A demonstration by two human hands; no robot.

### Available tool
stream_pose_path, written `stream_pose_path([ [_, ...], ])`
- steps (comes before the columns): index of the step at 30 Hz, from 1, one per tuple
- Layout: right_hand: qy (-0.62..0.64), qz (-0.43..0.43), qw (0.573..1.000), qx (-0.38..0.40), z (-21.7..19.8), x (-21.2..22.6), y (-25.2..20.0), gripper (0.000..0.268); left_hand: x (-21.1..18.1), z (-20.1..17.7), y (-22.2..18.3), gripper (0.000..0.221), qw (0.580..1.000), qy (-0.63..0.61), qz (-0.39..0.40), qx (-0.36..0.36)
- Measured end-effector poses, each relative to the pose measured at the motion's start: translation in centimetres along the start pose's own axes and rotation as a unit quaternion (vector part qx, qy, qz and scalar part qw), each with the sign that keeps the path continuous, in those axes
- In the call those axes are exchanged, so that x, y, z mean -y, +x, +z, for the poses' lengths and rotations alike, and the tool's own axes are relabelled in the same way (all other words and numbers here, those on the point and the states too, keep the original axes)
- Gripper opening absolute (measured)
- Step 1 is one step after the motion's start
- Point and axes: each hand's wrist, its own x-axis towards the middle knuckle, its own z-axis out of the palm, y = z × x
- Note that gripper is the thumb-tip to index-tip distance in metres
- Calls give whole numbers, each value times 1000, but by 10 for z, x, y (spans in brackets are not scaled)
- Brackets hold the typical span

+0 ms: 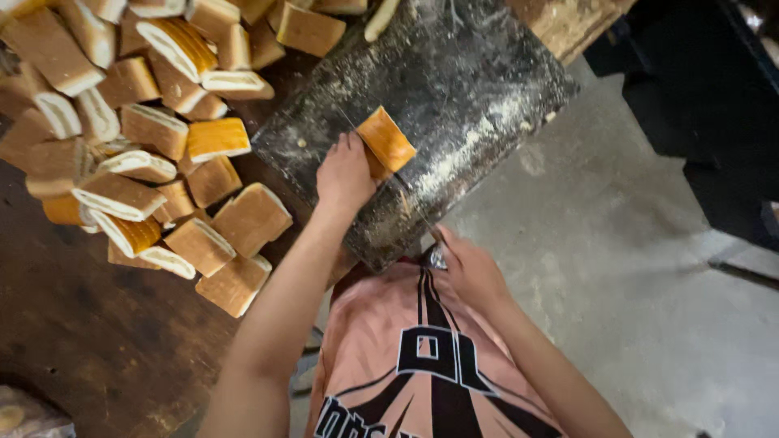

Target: The person slices a large loaf of bread into smaller pieces using a knife and moves them to the side on a wooden table.

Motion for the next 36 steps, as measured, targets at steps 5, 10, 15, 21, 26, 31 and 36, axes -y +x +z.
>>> stream_pose_path([
  [5,16,-12,1000,1,-5,2,-9,45,11,9,2,90,999,-5,30,-37],
  [10,-8,69,997,25,19,5,34,44,14,15,7,84,1000,-3,20,-14],
  [15,-26,-16,1000,-3,3,-20,-8,48,16,22,7,77,997,12,43,-67],
  [21,-13,56,998,0,30,-9,42,43,10,15,5,76,998,5,30,-55],
  [26,-2,37,999,11,10,-18,-1,50,10,17,5,80,999,-13,5,-35],
  [31,30,-8,998,-60,31,-3,34,39,14,26,6,75,996,23,28,-87],
  [36,-18,42,999,-19,26,-17,6,41,7,13,4,79,999,-15,1,-37],
])
